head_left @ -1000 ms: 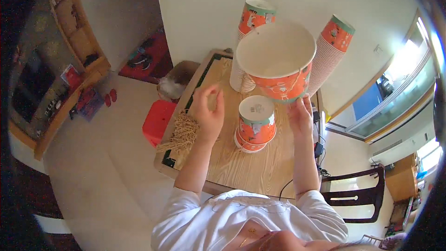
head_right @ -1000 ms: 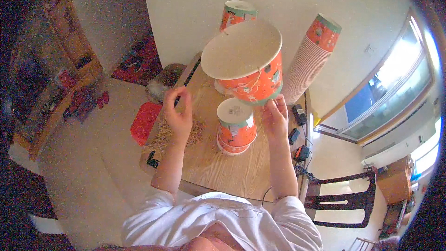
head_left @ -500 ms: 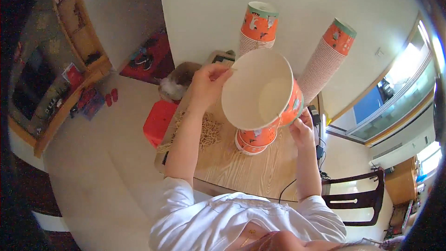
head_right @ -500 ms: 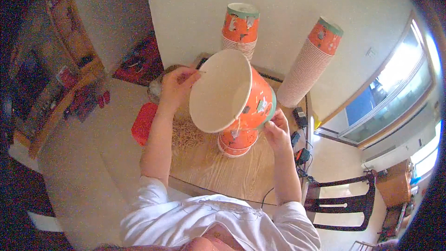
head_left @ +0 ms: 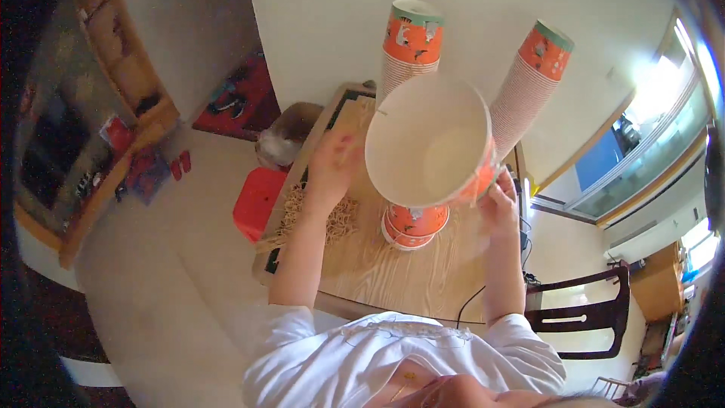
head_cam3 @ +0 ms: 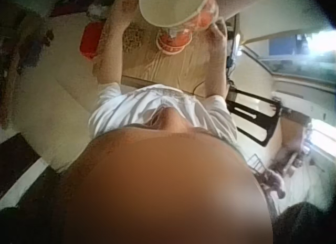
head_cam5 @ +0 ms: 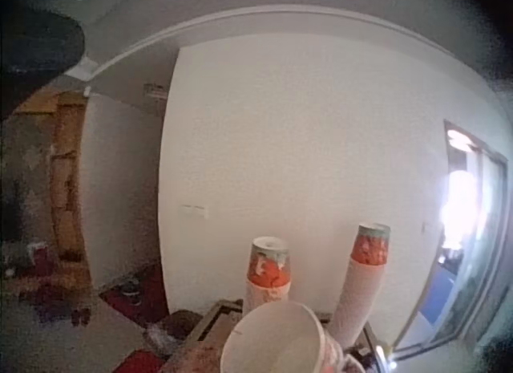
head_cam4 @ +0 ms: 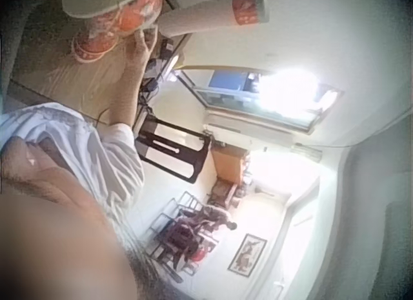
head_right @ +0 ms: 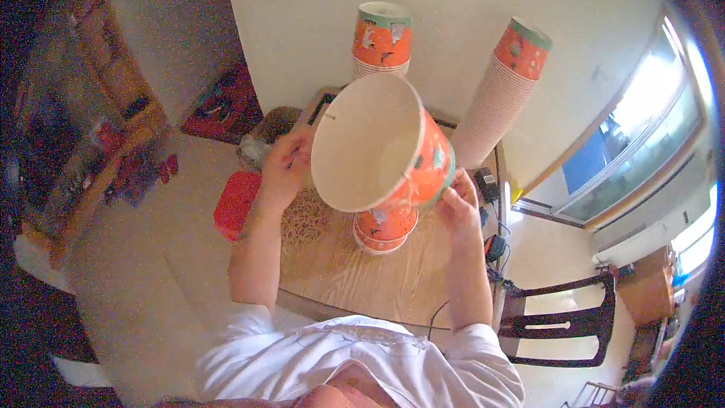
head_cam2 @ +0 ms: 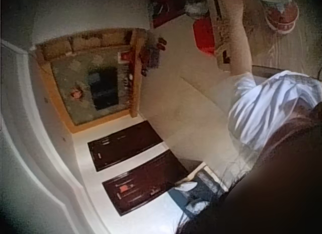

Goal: Organizing and inspecting patterned paper cups on a table.

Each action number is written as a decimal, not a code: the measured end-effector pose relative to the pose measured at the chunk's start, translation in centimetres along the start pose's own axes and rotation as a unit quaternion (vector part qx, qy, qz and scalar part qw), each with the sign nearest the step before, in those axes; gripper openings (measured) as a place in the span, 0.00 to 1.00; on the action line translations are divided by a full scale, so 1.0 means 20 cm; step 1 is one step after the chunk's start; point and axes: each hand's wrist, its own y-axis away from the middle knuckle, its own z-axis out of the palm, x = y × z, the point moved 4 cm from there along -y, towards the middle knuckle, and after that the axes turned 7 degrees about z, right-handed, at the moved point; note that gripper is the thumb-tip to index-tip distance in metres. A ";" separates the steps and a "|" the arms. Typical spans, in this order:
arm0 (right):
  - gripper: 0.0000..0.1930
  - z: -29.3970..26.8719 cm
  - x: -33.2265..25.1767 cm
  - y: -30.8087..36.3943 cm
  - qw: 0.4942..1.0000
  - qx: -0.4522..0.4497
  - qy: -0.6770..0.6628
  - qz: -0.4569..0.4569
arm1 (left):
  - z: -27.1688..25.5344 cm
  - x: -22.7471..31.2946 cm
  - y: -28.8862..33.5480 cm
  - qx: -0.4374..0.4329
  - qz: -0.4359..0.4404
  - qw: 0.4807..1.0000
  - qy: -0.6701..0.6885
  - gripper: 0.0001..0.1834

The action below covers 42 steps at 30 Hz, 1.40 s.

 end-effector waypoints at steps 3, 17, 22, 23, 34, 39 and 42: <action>0.11 0.03 -0.10 -0.08 0.996 0.044 0.074 0.006 | 0.00 0.24 0.05 0.165 0.169 0.971 -0.027 0.13; 0.48 0.46 0.05 -0.18 0.758 0.083 0.603 -0.236 | 0.28 0.09 -0.20 0.180 -0.059 0.850 0.491 0.13; 0.31 0.45 0.17 -0.09 0.726 0.181 0.580 -0.321 | 0.32 0.20 -0.25 0.210 -0.031 0.825 0.523 0.17; 0.28 0.42 0.21 -0.11 0.759 0.167 0.574 -0.260 | 0.33 0.22 -0.26 0.207 -0.033 0.826 0.523 0.17; 0.05 0.32 0.10 -0.23 0.772 0.141 0.560 -0.267 | 0.20 0.16 -0.22 0.156 -0.038 0.855 0.494 0.21; 0.30 0.35 -0.15 -0.31 0.650 0.203 0.631 -0.372 | 0.28 0.17 -0.14 0.099 -0.067 0.866 0.486 0.24; 0.30 0.37 -0.21 -0.38 0.771 0.165 0.591 -0.171 | 0.30 0.18 -0.17 0.026 -0.043 0.862 0.505 0.24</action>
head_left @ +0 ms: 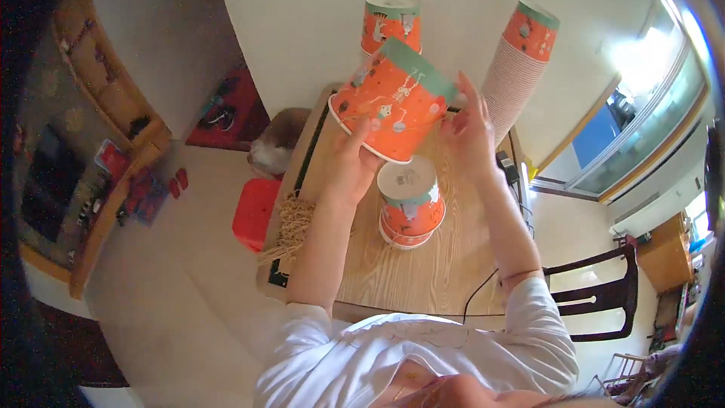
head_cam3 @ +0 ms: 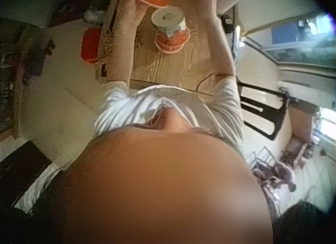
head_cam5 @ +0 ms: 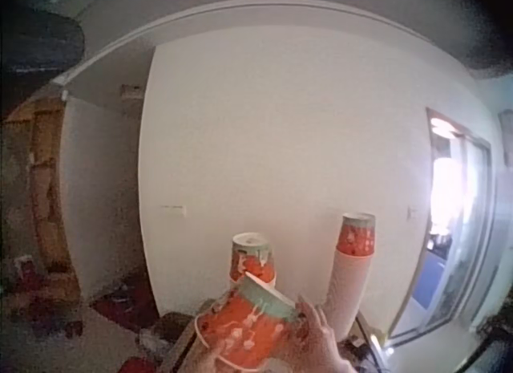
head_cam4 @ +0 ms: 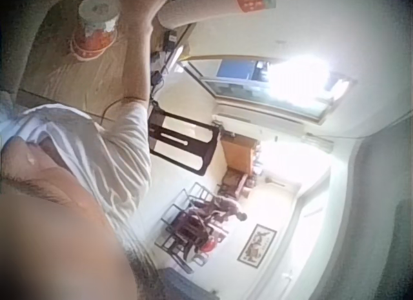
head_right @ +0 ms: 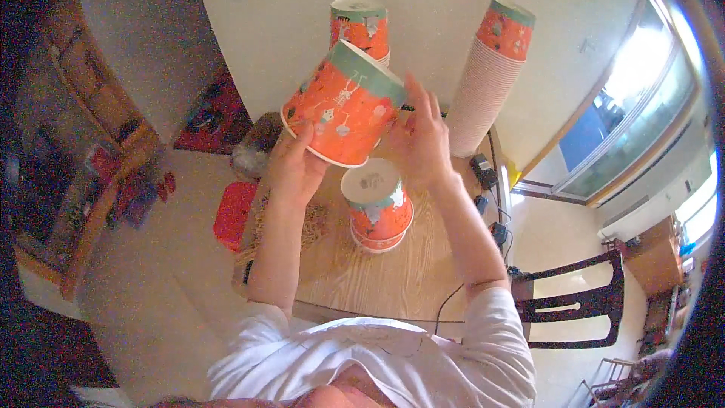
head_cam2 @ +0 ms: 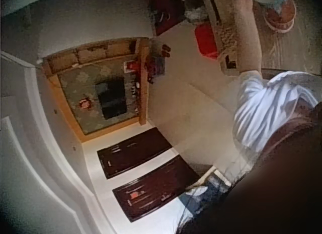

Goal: Organizing and inspecting patterned paper cups on a table.

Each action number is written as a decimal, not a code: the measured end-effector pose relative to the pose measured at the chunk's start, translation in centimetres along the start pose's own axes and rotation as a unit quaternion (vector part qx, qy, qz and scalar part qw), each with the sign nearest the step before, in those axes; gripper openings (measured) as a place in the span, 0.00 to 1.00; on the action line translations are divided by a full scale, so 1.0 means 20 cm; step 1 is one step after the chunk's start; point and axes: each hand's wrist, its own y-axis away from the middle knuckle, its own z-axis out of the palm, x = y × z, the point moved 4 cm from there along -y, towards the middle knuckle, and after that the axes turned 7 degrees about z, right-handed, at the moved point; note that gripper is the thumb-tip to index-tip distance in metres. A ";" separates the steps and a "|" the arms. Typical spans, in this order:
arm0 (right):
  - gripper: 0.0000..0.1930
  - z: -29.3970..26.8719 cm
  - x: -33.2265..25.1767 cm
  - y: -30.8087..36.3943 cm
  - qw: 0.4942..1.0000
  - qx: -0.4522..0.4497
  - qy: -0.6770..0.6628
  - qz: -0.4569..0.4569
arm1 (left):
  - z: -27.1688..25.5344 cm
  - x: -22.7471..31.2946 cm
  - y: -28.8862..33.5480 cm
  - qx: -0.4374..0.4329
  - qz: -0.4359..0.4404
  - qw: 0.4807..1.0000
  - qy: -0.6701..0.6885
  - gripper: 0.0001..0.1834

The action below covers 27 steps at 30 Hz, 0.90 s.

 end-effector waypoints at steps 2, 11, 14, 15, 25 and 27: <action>0.29 -0.04 0.02 -0.08 0.999 0.007 0.013 -0.052 | 0.02 -0.02 -0.02 -0.030 -0.016 0.999 0.006 0.24; 0.23 -0.35 -0.02 -0.73 0.937 0.116 0.118 -0.309 | -0.15 -0.10 -0.31 -0.106 0.180 0.801 -0.561 0.13; 0.24 -0.31 0.03 -0.99 0.926 0.102 0.150 -0.331 | -0.22 -0.16 -0.50 -0.106 0.279 0.637 -0.710 0.11; 0.25 -0.28 0.04 -1.06 0.922 0.096 0.168 -0.336 | -0.24 -0.19 -0.56 -0.111 0.309 0.611 -0.721 0.11; 0.24 0.10 0.32 -1.52 0.949 0.080 0.105 -0.288 | -0.35 -0.45 -0.98 -0.155 0.354 0.462 -0.798 0.18; 0.25 0.14 0.38 -1.56 0.952 0.080 0.091 -0.280 | -0.41 -0.47 -1.02 -0.151 0.333 0.513 -0.777 0.16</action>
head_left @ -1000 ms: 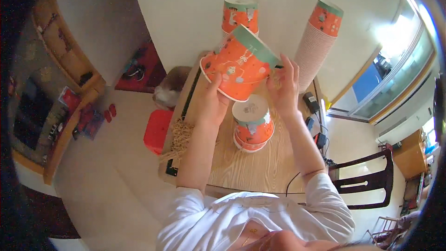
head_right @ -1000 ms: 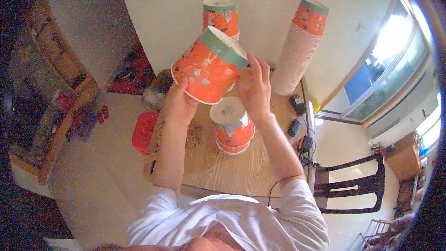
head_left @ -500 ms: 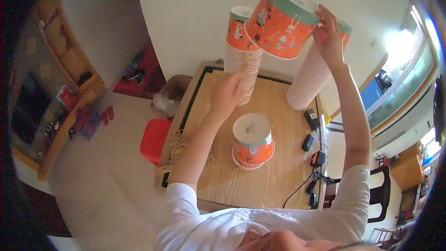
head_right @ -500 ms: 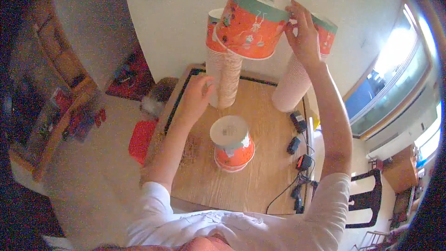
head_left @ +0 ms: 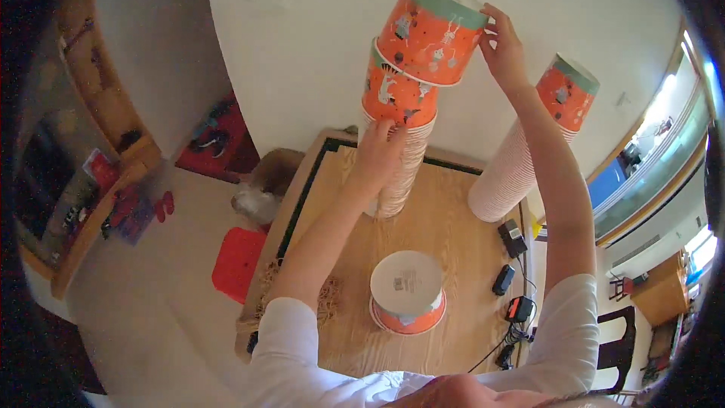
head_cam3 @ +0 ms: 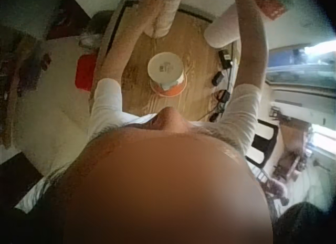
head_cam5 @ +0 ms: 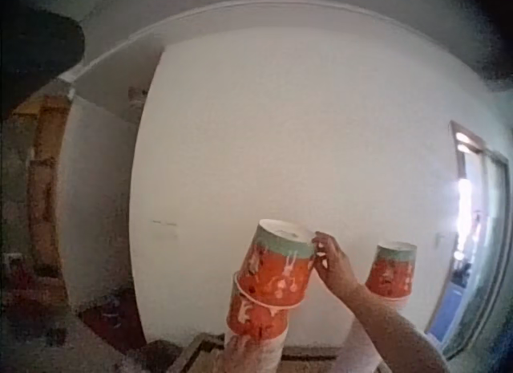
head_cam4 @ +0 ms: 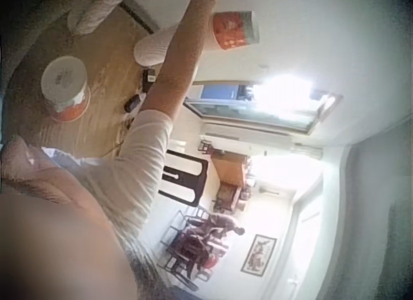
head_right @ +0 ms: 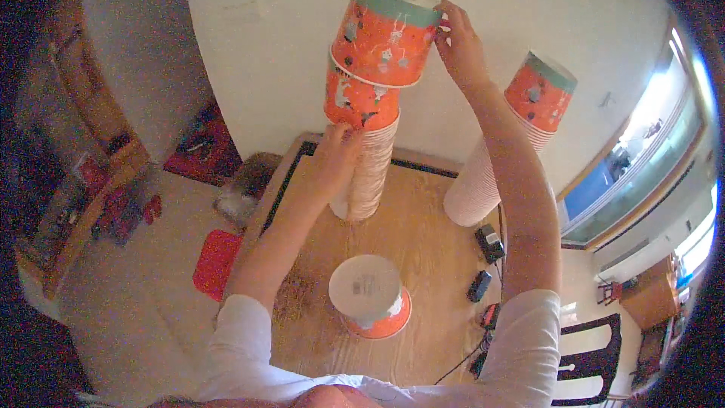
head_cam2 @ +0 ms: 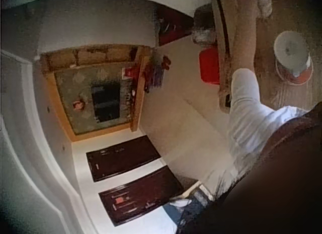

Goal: Organizing and inspecting patterned paper cups on a table.

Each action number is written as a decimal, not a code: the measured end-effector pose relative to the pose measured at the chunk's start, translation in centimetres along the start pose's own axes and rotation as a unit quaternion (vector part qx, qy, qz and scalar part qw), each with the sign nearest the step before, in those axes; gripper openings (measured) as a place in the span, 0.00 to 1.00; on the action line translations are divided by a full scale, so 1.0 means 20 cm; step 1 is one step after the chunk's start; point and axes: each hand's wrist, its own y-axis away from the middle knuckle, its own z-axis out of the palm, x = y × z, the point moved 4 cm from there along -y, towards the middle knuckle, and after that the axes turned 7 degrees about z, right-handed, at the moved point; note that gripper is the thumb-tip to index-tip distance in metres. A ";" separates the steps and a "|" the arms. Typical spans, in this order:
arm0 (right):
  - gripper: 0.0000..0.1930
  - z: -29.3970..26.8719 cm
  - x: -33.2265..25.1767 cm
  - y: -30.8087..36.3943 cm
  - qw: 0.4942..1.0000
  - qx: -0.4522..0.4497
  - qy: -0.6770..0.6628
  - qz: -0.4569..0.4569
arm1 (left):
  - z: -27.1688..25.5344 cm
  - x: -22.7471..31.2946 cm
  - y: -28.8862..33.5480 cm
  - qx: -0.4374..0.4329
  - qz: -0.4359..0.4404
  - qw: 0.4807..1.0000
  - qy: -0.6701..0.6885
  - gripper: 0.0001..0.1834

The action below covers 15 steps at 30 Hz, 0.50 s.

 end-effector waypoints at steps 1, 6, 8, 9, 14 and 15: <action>0.25 0.02 0.03 0.00 1.000 0.004 -0.013 0.009 | 0.01 -0.02 0.00 -0.002 0.000 1.000 0.000 0.16; 0.26 0.15 0.09 0.00 0.999 -0.010 -0.039 -0.013 | 0.02 -0.09 0.04 0.086 0.034 0.995 0.040 0.08; 0.26 0.19 0.12 0.01 0.999 -0.024 -0.039 -0.009 | 0.04 -0.11 0.04 0.099 0.065 0.993 0.022 0.08; 0.26 0.22 0.12 0.01 0.998 -0.033 -0.037 -0.024 | 0.04 -0.11 0.05 0.117 0.097 0.988 0.002 0.07; 0.27 0.31 0.16 0.07 0.995 -0.076 -0.049 -0.044 | 0.05 -0.16 0.07 0.136 0.121 0.983 0.017 0.12; 0.27 0.32 0.17 0.08 0.995 -0.081 -0.043 -0.043 | 0.06 -0.18 0.08 0.152 0.119 0.980 0.042 0.15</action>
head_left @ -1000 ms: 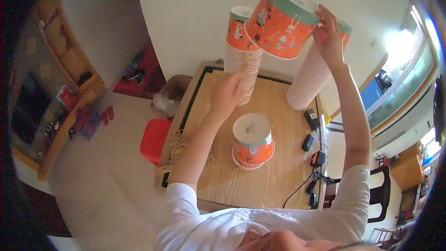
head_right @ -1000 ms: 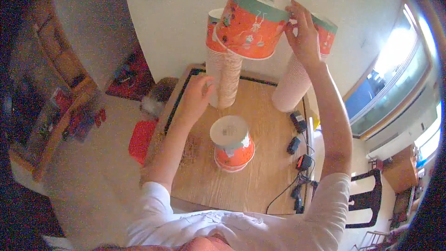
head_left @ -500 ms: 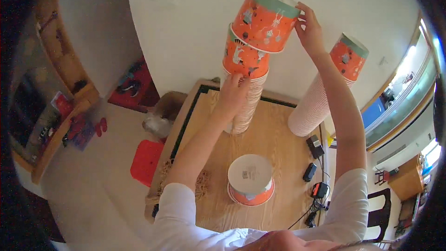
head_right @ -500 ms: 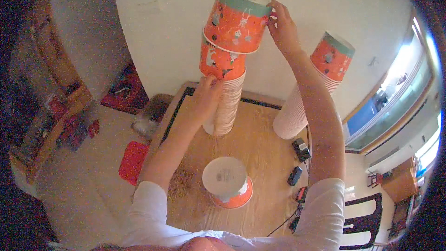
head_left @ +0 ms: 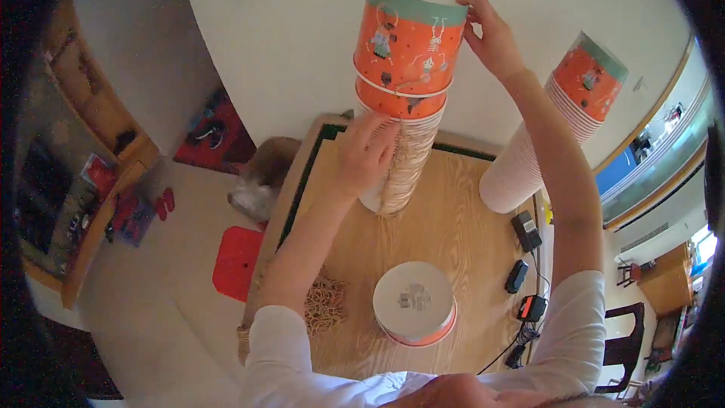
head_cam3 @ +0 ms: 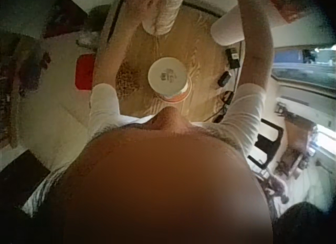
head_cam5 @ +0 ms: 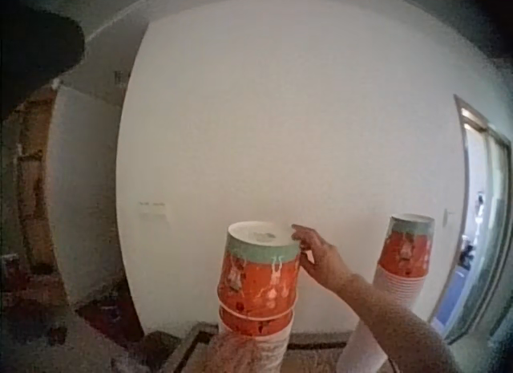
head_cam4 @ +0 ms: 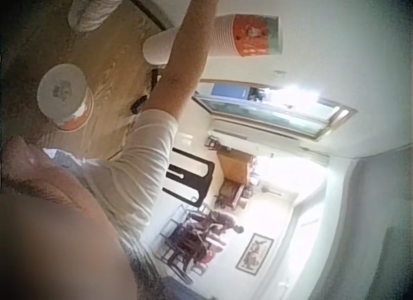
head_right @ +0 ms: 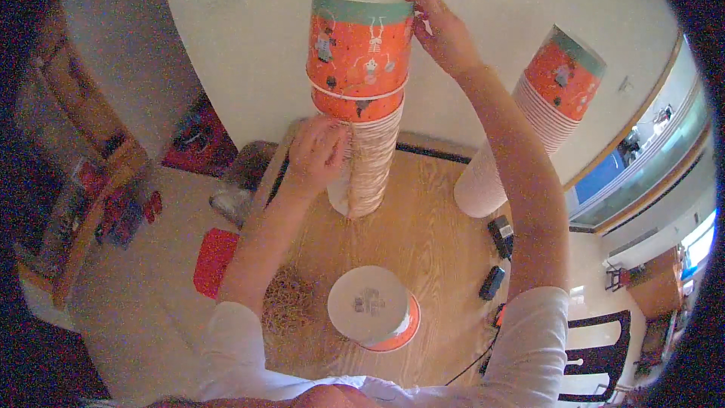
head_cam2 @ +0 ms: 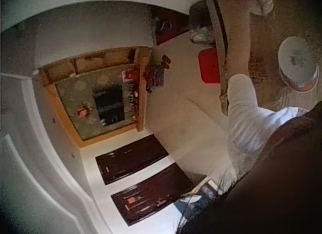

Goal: Organizing and inspecting patterned paper cups on a table.

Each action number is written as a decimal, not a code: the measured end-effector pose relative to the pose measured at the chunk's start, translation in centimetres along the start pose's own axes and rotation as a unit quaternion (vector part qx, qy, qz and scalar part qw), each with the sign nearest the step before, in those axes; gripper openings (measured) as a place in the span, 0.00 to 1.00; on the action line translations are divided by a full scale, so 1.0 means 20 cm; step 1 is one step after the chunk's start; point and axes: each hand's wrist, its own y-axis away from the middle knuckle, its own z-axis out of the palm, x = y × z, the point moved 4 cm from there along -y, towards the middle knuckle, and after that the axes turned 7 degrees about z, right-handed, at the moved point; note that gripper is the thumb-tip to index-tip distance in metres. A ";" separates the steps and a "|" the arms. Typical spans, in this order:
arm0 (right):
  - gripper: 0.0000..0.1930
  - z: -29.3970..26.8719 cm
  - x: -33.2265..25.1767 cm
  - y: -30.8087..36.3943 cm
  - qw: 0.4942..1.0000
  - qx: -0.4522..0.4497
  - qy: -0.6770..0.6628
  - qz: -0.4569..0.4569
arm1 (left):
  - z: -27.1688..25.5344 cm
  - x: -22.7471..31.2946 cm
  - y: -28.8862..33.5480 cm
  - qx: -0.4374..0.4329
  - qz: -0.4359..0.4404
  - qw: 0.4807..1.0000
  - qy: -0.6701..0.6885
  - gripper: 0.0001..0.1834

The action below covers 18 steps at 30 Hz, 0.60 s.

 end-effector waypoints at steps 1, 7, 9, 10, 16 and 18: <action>0.27 0.01 0.01 0.02 1.000 -0.006 0.006 0.003 | 0.00 0.00 -0.01 -0.001 -0.002 1.000 0.001 0.15; 0.27 0.03 0.00 0.03 1.000 -0.002 -0.018 0.003 | -0.04 -0.06 -0.12 0.051 -0.021 0.995 -0.078 0.23; 0.27 0.04 0.02 0.02 1.000 0.007 -0.008 -0.024 | -0.05 -0.08 -0.14 0.076 -0.012 0.996 -0.049 0.20; 0.26 0.05 0.01 0.01 0.998 0.014 -0.002 -0.054 | -0.05 -0.09 -0.14 0.074 -0.013 0.996 -0.048 0.20; 0.26 0.07 0.01 0.08 0.999 -0.030 -0.013 -0.007 | -0.04 -0.08 -0.13 0.026 -0.001 0.999 -0.044 0.15; 0.26 0.07 0.01 0.10 0.999 -0.030 -0.011 -0.004 | -0.03 -0.08 -0.11 0.017 0.008 0.999 -0.042 0.16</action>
